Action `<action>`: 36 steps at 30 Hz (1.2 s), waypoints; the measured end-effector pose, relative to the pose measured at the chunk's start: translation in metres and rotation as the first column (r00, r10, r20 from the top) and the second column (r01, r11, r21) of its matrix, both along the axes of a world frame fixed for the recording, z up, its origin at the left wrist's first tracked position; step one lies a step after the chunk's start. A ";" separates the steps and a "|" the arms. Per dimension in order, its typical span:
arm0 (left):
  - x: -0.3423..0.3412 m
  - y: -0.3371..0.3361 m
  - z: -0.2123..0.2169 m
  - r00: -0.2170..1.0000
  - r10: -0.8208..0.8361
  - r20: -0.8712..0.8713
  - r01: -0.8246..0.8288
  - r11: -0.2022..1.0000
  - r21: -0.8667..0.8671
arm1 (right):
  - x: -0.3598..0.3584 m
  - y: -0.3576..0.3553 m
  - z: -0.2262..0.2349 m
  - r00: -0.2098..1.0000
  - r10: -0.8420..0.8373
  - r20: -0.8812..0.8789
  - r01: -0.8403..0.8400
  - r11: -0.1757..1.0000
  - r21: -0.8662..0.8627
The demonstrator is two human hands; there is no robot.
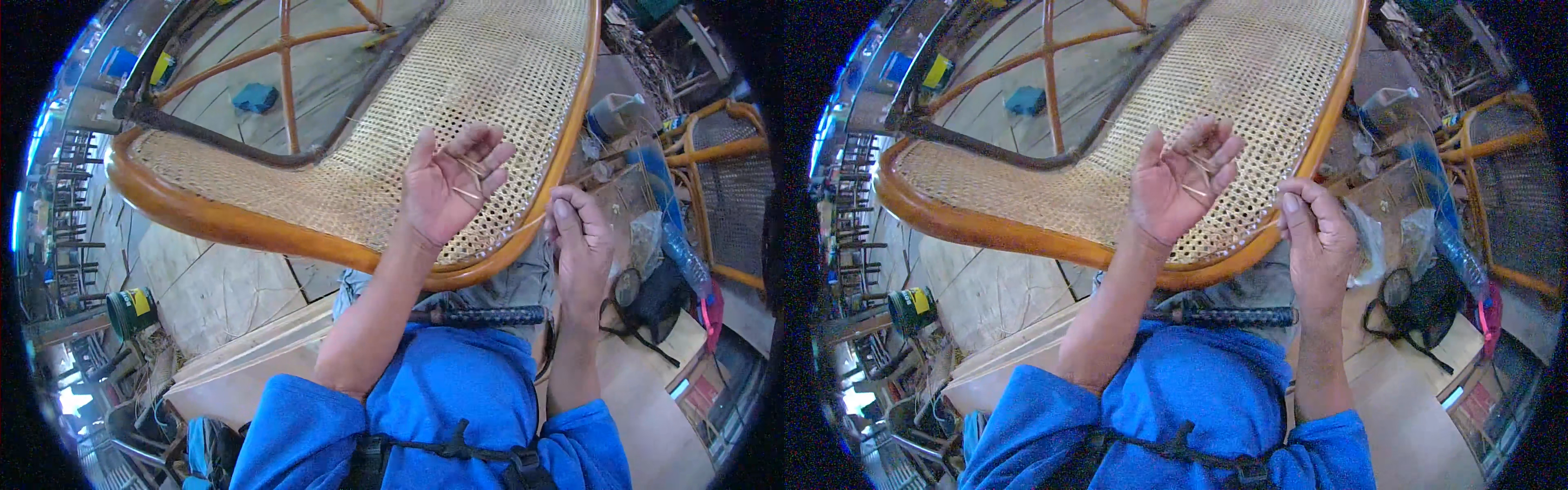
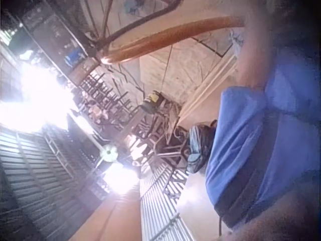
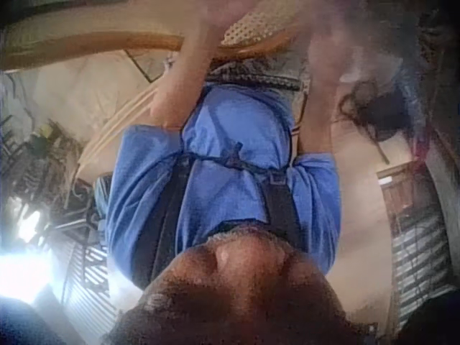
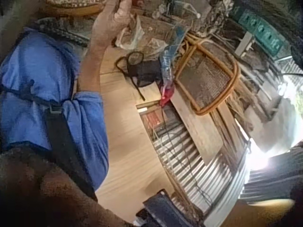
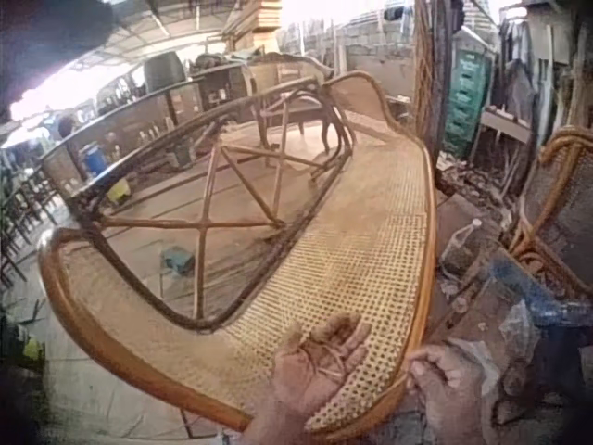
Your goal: The person is weaving a cane seat for a wooden chair. They use a hammer to tap thin strips of cane into the grooves along the chair's frame, securing the woven pattern. The process involves repeatedly threading the cane and tapping it into place.
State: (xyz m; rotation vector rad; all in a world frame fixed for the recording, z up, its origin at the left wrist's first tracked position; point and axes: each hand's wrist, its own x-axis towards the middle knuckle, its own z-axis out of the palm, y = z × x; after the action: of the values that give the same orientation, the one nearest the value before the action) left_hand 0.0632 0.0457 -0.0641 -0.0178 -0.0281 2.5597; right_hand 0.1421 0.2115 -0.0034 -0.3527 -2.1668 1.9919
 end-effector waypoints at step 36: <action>0.010 0.003 0.003 0.998 -0.046 0.048 0.035 0.976 0.214 | -0.032 -0.041 0.004 0.945 0.327 -0.024 -0.241 0.742 0.625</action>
State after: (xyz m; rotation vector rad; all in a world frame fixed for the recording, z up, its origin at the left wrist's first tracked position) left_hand 0.0729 0.0488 -0.0608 -0.0030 -0.3184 2.5020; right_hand 0.1104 0.1707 0.0006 0.2231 -2.7353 1.2294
